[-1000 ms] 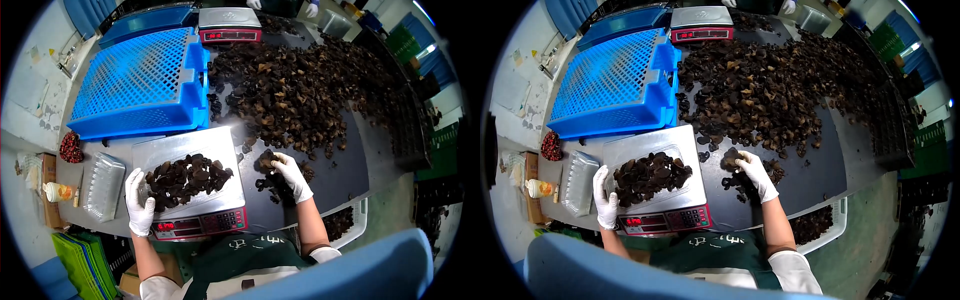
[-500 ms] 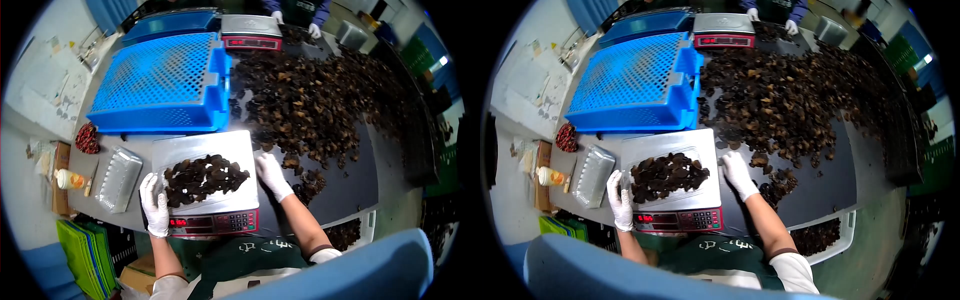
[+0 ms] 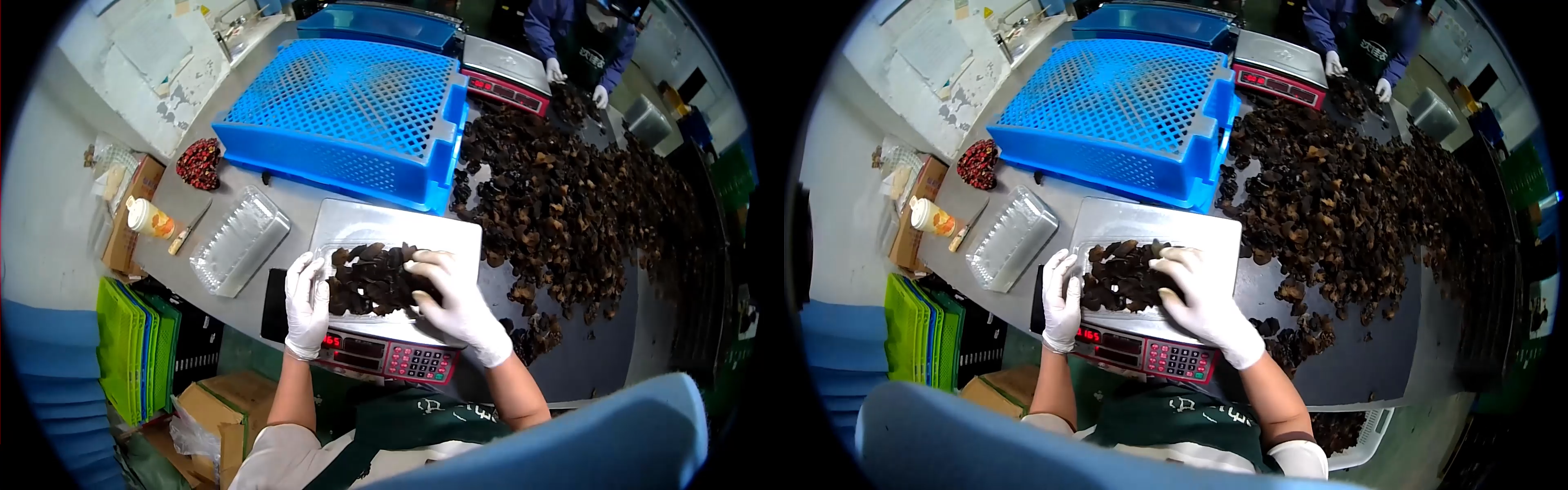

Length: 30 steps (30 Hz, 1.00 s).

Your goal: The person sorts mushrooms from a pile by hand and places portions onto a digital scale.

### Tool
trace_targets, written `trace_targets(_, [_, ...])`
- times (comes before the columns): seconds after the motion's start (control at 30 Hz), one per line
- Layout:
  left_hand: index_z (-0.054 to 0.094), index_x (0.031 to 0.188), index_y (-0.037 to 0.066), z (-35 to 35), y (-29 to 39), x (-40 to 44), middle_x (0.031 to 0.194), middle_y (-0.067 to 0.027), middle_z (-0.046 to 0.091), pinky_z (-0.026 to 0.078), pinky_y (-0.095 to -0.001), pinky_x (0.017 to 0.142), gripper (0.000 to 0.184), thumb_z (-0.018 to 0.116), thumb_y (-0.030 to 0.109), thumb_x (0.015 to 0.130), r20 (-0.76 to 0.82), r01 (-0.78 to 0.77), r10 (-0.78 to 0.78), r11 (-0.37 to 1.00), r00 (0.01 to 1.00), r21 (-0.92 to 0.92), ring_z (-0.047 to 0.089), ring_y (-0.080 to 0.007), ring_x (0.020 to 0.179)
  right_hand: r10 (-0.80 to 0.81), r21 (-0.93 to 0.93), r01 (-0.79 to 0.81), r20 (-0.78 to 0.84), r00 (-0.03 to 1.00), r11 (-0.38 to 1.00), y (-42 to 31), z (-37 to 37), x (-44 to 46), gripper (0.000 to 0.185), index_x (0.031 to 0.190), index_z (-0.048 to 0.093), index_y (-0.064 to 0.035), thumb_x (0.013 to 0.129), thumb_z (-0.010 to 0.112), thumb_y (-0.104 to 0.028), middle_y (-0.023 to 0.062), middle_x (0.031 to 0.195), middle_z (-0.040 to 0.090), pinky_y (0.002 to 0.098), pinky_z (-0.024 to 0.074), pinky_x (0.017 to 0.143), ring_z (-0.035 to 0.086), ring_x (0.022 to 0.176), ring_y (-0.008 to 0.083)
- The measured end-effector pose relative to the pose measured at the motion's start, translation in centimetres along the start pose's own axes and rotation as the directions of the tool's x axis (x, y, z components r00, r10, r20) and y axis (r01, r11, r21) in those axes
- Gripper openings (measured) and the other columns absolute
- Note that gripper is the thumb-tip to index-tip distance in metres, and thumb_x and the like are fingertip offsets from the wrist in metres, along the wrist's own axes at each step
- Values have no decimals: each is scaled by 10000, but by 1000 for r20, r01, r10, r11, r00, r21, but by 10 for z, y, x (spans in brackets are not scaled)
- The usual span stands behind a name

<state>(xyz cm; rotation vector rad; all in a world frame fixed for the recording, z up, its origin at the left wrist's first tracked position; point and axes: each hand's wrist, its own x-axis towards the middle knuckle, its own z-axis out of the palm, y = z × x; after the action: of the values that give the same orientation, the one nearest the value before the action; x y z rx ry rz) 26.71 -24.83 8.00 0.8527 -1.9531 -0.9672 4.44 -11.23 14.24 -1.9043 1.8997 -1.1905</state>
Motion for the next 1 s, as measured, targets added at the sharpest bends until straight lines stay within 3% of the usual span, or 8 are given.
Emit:
trace_targets(0.2, [603,1186,-21,-37,-19,-7,1299,-177,537,389,-378,1059,270,521,9,930,-192,75,-61,995,980,71,521,-302,1207,355,54,-351,-176,918,935,25,-47,-52,340,1052,628,-24,720,684,15,146,1119,610,399,462,964,581,1089,315])
trace_targets(0.4, [600,1173,-24,-35,-13,-3,1246,-169,556,420,-354,1022,298,577,-50,877,-182,75,-68,997,981,36,554,-291,1151,188,-239,-165,73,980,957,21,-29,-54,222,964,661,-56,751,714,-28,84,1130,648,403,438,951,550,1106,302])
trace_targets(0.5, [599,1192,-23,-34,-7,-2,1214,-164,570,441,-344,994,314,588,-31,878,-101,-18,27,996,995,85,564,-287,1136,241,-21,-242,-43,970,970,24,-32,-44,162,917,647,-37,774,704,14,101,907,664,386,482,819,597,896,300])
trace_targets(0.63, [599,1194,-14,-34,4,22,1202,-165,581,459,-364,971,318,601,-1,876,13,7,-9,996,1000,91,579,-301,1120,206,-9,-209,194,959,978,18,-50,-11,152,959,641,1,875,632,-125,175,878,657,407,485,762,623,845,354])
trace_targets(0.67, [589,1223,14,-32,8,35,1148,-109,582,464,-308,903,358,552,-35,870,58,-44,37,992,998,119,584,-205,1017,209,43,-229,278,938,972,30,-43,-9,201,997,645,-6,878,645,-168,179,888,666,412,495,770,631,863,358])
trace_targets(0.77, [611,1206,51,-13,3,78,1059,-114,575,487,-311,848,331,602,23,877,201,-159,125,974,972,163,599,-222,905,201,-202,-163,183,962,966,30,-24,3,245,1020,642,-13,862,681,-196,164,913,675,411,504,786,639,868,348])
trace_targets(0.83, [617,1203,66,4,3,106,1040,-105,569,495,-310,833,321,625,102,884,331,-145,82,975,940,169,602,-220,894,216,-119,-218,-26,976,969,27,-26,3,262,1035,638,-17,845,703,-185,142,933,673,388,510,787,643,848,313])
trace_targets(1.0, [650,1145,87,58,-25,142,1079,-114,567,512,-358,842,321,640,239,862,569,-401,154,850,808,340,615,-301,975,344,32,-342,-123,931,939,47,-42,-28,222,1039,636,6,848,690,-91,118,908,639,318,503,762,605,789,222])
